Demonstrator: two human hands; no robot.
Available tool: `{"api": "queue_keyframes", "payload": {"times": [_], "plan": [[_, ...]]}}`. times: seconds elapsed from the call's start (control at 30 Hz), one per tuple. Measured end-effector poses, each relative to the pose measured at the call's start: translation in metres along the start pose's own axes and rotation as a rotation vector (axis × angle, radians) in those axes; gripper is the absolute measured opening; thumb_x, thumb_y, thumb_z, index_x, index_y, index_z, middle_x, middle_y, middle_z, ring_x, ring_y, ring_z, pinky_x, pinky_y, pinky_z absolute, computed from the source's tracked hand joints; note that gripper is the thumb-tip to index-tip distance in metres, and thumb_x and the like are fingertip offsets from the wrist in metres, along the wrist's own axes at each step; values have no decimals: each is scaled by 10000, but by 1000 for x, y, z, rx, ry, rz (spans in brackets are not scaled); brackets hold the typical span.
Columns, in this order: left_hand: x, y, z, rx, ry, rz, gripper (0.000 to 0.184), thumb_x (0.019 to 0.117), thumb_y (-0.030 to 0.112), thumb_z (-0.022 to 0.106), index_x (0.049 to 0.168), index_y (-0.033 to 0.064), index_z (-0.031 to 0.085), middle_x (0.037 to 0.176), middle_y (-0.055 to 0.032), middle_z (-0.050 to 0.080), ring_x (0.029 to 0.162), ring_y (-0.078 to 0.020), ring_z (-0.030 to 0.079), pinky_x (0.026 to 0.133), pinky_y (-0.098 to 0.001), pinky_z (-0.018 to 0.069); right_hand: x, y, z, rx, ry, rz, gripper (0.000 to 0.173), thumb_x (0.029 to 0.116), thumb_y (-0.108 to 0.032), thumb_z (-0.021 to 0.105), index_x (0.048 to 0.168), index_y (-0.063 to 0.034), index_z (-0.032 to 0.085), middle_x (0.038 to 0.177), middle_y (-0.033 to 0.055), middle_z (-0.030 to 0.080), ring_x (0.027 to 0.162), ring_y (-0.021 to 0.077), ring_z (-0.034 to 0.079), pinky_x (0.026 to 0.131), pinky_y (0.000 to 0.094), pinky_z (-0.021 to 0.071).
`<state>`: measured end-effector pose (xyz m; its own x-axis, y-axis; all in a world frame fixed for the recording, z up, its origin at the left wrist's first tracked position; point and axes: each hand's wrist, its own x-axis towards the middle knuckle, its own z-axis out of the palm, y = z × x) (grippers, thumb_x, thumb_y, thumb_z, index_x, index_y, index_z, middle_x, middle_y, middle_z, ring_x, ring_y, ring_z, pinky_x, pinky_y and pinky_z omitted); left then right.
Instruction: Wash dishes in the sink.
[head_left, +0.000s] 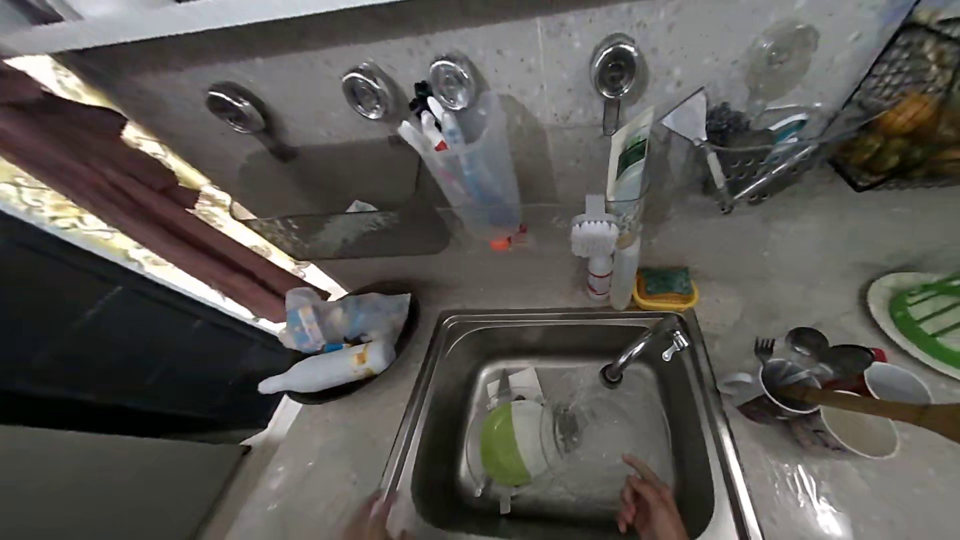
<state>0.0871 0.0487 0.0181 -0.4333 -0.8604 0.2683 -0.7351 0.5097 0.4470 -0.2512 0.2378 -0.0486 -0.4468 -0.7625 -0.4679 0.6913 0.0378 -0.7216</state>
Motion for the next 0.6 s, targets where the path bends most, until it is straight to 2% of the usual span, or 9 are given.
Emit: {"api": "queue_keyframes", "payload": {"times": [0.07,0.1,0.17,0.23,0.3,0.4,0.47,0.53,0.6], "plan": [[18,59,26,-99,-77,147,443,948,127,580,1344,-71,598,1498,-350,440,1396,-515,429,1152,-608,354,1,3,-2,16,-46,-2,431,1022,-111,325,1435,-15,400,611,-50,570,513,115,605,544,328,583],[28,86,41,-86,-152,212,477,976,202,581,1398,-20,588,1542,-309,420,1430,-505,397,1161,-644,308,2,4,-3,14,-62,0,436,1023,-110,328,1442,-14,399,611,-51,572,516,114,608,548,327,586],[56,126,69,49,-364,301,641,987,386,583,1527,57,479,1641,-192,333,1513,-484,262,1179,-729,150,1,2,-2,-11,-85,10,439,1027,-109,315,1448,-12,394,609,-56,563,514,112,602,548,326,583],[85,151,95,189,-567,269,809,989,530,562,1608,68,319,1712,-97,172,1575,-419,62,1197,-716,1,0,0,-1,-48,-90,10,451,1015,-114,313,1442,2,398,605,-63,542,505,105,588,538,322,578],[108,167,124,212,-615,205,872,992,566,542,1617,30,256,1716,-115,135,1582,-394,-4,1204,-690,-67,-1,0,-1,-76,-109,-4,471,1006,-113,317,1453,23,379,601,-66,536,501,101,583,536,318,574],[112,184,170,113,-650,220,851,1004,557,516,1620,34,248,1711,-143,145,1587,-372,-14,1216,-670,-79,-1,2,-1,-74,-107,-4,475,1006,-100,330,1462,27,371,600,-66,521,499,97,573,538,312,570],[100,198,187,11,-774,369,746,1054,506,440,1631,76,241,1715,-101,158,1591,-344,13,1228,-658,-46,-3,0,0,-80,-93,5,448,1015,-95,326,1442,25,388,622,-59,520,512,96,571,547,310,571],[95,210,198,-61,-873,549,630,1101,398,371,1638,99,230,1715,-82,167,1594,-297,68,1259,-597,16,-4,-2,2,-85,-64,8,366,1021,-92,333,1356,9,443,614,-53,532,511,99,574,545,312,572],[99,218,205,-50,-844,495,586,1110,362,344,1641,139,238,1712,-86,183,1592,-302,90,1264,-584,22,-5,-3,1,-108,-73,-2,446,1010,-83,330,1440,34,368,619,-51,520,516,104,572,557,323,574]]}}
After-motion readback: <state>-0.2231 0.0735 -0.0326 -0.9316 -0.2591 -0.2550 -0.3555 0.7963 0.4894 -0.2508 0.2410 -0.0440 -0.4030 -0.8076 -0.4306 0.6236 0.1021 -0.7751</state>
